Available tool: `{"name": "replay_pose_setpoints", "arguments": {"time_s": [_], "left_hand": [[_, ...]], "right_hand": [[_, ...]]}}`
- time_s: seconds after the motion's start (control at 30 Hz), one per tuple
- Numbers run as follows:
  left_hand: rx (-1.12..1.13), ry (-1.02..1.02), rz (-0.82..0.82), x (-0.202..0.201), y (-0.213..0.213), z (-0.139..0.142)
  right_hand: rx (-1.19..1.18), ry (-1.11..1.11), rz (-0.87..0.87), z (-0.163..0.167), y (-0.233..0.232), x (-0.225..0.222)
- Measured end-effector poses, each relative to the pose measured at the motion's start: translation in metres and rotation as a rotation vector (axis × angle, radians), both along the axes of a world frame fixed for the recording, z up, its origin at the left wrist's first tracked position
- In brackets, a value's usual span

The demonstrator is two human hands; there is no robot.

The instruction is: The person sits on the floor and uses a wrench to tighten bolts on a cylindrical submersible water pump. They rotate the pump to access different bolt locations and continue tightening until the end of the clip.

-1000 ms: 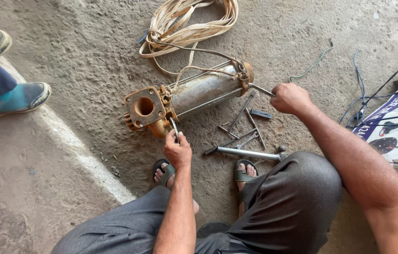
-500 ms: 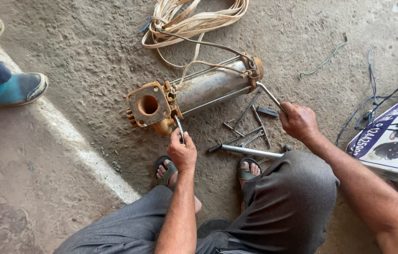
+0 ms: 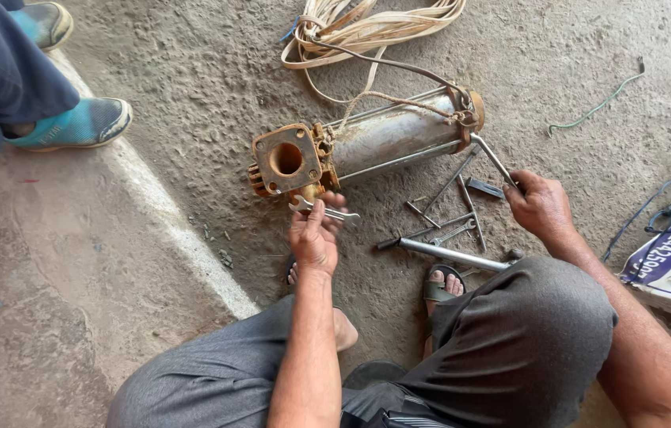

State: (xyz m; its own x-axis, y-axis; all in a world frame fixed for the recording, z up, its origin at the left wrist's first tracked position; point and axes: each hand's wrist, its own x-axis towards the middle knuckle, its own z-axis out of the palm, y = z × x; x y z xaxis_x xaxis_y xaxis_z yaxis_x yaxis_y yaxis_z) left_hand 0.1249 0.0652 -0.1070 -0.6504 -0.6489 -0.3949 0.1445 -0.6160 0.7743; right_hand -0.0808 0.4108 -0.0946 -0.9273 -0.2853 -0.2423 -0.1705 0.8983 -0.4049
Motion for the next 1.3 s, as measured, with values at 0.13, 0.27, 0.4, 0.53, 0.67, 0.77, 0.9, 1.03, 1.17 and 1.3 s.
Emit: {"name": "replay_pose_setpoints", "arguments": {"time_s": [0.13,0.27,0.4,0.53,0.67,0.77,0.9,1.03,1.17,1.3], "left_hand": [[0.211,-0.293,-0.085,-0.006,0.012,-0.026],[0.151,-0.354,-0.112,-0.008,0.021,-0.058],[0.074,-0.469,-0.019,-0.007,0.022,-0.074],[-0.044,-0.476,-0.027,-0.009,0.023,-0.075],[0.258,-0.379,-0.051,-0.018,0.020,-0.076],[0.462,-0.227,-0.066,-0.023,0.021,-0.080],[0.345,-0.277,-0.030,-0.024,0.024,-0.088],[0.259,-0.215,-0.087,-0.027,0.013,-0.098],[0.247,-0.100,-0.173,-0.026,0.003,-0.106],[0.191,-0.087,-0.202,-0.023,0.004,-0.116]], "right_hand": [[0.033,-0.005,0.009,-0.003,0.001,-0.004],[0.001,-0.009,0.000,-0.005,0.002,-0.003],[-0.041,0.039,0.024,-0.005,0.002,-0.002],[-0.032,0.011,0.001,-0.003,0.002,-0.001],[-0.043,0.006,-0.008,-0.002,0.001,0.000],[-0.066,0.032,0.008,-0.003,0.001,0.000],[-0.058,0.053,0.030,-0.004,0.002,0.000],[0.006,-0.019,-0.023,-0.004,0.002,0.000],[0.019,0.000,-0.012,-0.003,0.001,0.001],[-0.039,0.060,0.014,-0.001,0.000,0.002]]}}
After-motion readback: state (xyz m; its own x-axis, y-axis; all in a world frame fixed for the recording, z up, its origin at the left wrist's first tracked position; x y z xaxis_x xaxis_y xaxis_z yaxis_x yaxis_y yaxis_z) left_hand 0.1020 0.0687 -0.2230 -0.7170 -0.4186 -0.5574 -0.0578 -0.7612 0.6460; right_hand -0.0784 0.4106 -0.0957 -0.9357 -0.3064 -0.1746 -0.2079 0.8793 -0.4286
